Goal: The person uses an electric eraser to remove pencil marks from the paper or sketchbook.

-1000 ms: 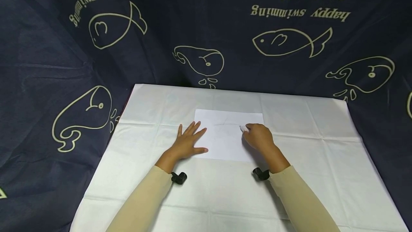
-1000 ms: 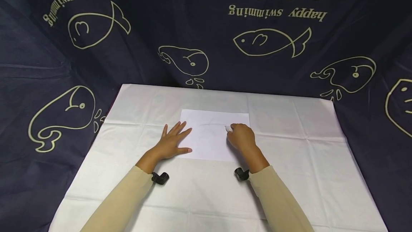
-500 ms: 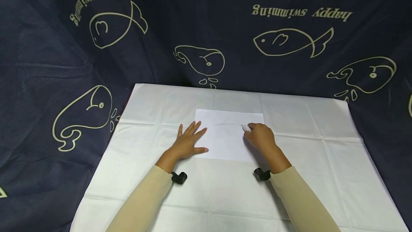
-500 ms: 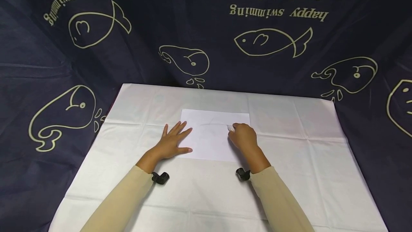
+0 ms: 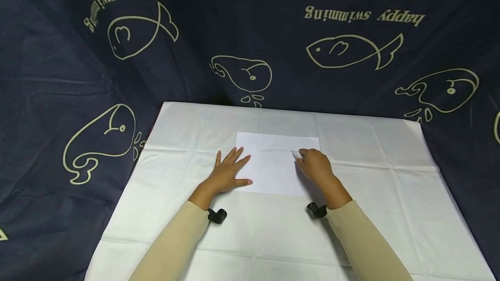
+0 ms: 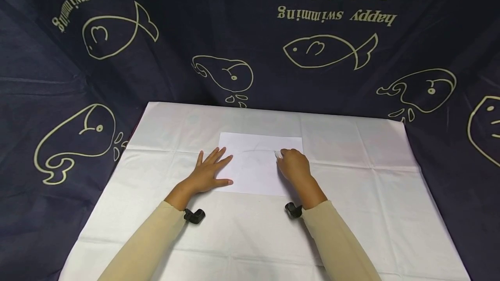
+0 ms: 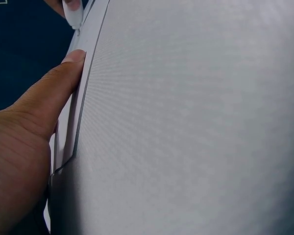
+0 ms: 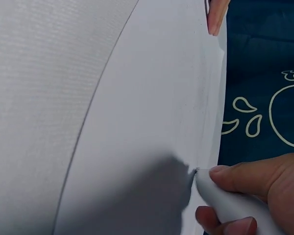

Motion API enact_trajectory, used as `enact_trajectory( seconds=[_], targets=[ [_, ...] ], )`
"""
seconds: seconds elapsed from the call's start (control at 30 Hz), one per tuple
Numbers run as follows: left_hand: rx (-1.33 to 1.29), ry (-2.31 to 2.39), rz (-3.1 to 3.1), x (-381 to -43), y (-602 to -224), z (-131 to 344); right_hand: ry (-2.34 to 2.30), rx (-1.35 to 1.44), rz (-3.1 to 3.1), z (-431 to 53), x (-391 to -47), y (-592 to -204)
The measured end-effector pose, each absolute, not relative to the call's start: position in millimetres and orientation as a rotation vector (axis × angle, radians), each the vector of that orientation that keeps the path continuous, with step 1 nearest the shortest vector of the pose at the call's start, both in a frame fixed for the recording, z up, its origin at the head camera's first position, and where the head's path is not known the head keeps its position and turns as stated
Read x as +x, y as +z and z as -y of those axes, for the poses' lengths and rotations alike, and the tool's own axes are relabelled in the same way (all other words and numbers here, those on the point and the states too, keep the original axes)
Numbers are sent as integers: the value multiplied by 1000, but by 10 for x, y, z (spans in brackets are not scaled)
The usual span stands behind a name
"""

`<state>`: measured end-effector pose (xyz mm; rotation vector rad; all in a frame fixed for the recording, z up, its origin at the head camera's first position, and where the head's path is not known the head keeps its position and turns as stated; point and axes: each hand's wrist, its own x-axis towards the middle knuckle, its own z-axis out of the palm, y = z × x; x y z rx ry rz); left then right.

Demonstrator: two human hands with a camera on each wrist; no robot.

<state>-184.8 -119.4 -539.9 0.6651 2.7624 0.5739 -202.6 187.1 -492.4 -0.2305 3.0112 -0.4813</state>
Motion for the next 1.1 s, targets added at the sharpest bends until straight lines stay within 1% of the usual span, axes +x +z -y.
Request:
enact_trajectory(
  seconds=[1.1],
  targets=[
    [664,550,-2769,-1843,-5386,1184,-409,-128,-2920,-1817,-2081,-4875]
  ],
)
